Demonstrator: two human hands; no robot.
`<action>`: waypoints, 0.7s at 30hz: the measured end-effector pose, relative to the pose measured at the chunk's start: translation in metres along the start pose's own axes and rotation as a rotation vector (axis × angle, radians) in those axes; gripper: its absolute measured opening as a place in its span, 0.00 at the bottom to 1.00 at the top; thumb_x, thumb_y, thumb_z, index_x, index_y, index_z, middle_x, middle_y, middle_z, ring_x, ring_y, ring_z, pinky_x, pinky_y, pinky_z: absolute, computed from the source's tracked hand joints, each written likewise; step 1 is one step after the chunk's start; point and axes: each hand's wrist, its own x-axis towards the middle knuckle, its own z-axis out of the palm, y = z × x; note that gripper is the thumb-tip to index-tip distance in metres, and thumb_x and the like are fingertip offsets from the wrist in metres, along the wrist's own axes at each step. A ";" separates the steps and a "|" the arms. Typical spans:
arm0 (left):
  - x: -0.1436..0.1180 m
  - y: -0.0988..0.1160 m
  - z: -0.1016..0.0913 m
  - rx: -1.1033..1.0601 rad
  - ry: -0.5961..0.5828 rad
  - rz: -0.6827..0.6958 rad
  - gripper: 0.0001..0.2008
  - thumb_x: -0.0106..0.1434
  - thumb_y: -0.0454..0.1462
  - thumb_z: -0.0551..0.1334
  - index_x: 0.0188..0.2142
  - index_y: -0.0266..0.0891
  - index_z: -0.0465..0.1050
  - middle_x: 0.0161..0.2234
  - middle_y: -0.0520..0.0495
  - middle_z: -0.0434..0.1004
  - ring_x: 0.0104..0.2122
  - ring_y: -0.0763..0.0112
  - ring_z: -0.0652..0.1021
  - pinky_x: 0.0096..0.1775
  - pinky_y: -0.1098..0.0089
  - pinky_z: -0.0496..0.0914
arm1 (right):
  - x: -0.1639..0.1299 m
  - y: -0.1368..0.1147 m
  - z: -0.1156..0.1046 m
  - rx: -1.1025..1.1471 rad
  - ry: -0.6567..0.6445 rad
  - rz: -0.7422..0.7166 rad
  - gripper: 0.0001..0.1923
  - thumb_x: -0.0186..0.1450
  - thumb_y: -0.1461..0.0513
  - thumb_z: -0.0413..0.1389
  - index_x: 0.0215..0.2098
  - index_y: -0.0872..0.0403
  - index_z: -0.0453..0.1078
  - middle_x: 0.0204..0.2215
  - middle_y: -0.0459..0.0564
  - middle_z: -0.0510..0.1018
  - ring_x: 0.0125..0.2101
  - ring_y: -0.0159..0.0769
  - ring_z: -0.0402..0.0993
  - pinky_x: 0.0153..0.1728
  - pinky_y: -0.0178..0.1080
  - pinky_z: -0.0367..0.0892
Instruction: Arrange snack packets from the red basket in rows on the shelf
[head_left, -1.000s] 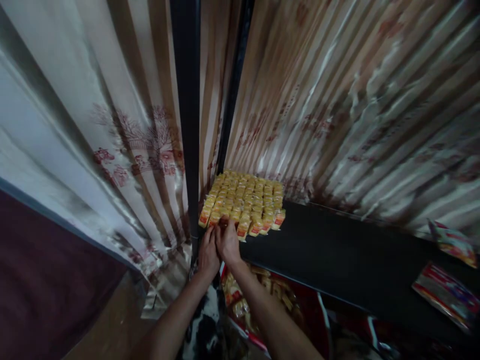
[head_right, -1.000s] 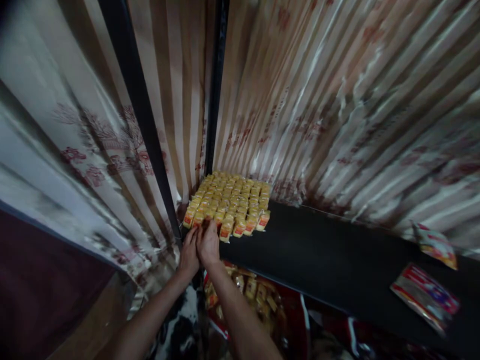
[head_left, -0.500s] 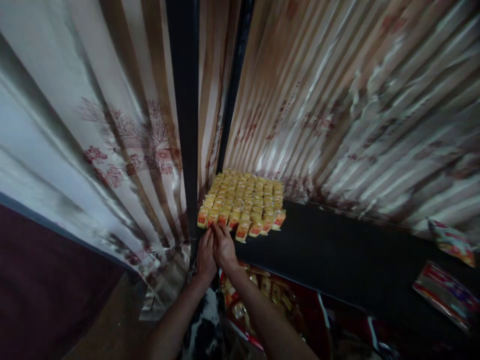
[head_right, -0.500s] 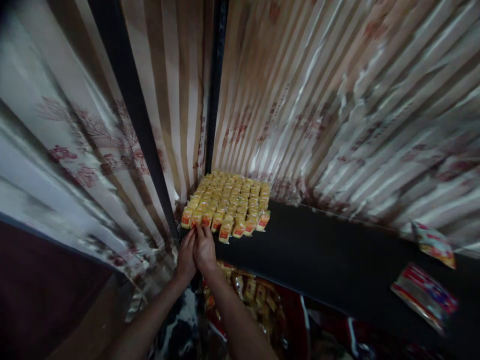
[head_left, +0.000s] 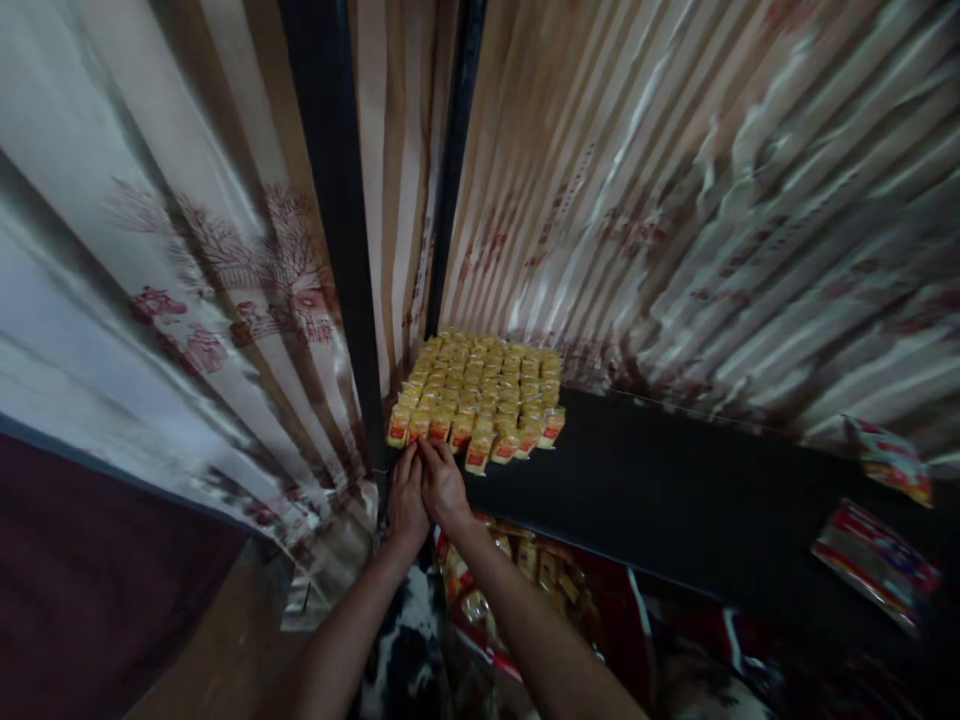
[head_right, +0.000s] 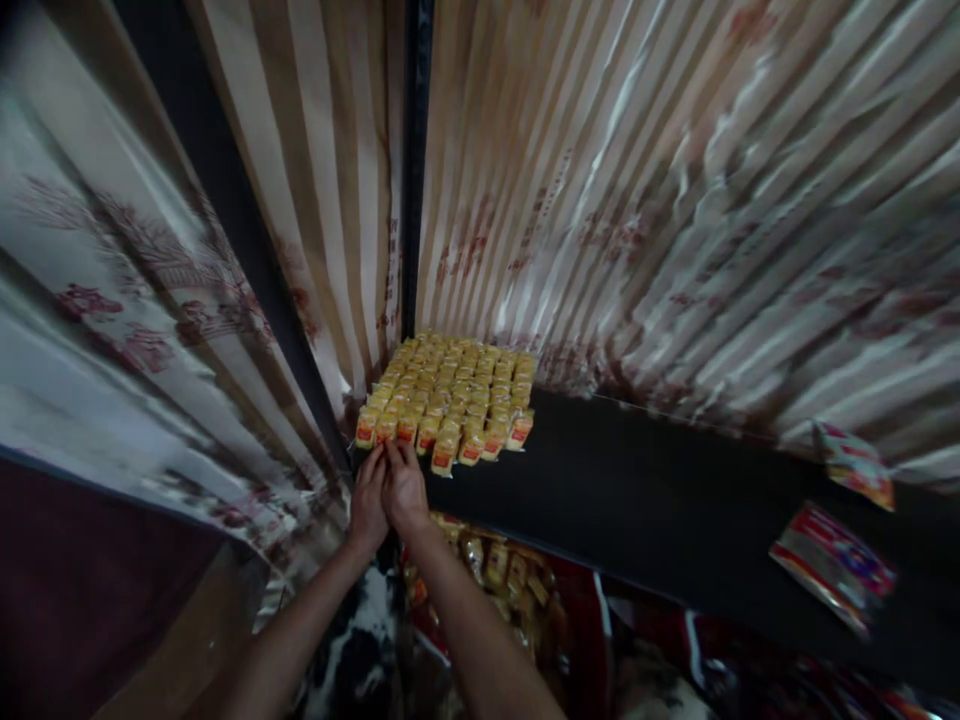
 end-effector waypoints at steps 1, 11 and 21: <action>0.000 0.001 0.000 -0.001 0.002 -0.002 0.22 0.64 0.31 0.50 0.58 0.37 0.60 0.57 0.39 0.63 0.57 0.63 0.65 0.56 0.59 0.63 | -0.001 0.000 -0.001 0.007 0.003 0.001 0.24 0.61 0.70 0.44 0.54 0.57 0.67 0.46 0.58 0.70 0.45 0.38 0.70 0.47 0.40 0.69; -0.016 0.023 -0.015 -0.015 0.033 0.026 0.19 0.58 0.27 0.50 0.48 0.36 0.69 0.48 0.40 0.69 0.50 0.61 0.69 0.52 0.58 0.65 | -0.068 0.008 -0.036 0.092 0.089 -0.001 0.19 0.61 0.70 0.44 0.46 0.55 0.70 0.42 0.55 0.74 0.45 0.36 0.71 0.49 0.40 0.67; -0.086 0.074 0.025 0.043 -0.814 -0.121 0.17 0.59 0.27 0.50 0.44 0.38 0.71 0.46 0.44 0.72 0.46 0.70 0.73 0.50 0.71 0.66 | -0.167 0.076 -0.077 -0.110 -0.273 0.675 0.16 0.61 0.64 0.46 0.41 0.56 0.74 0.34 0.54 0.80 0.32 0.36 0.75 0.34 0.35 0.67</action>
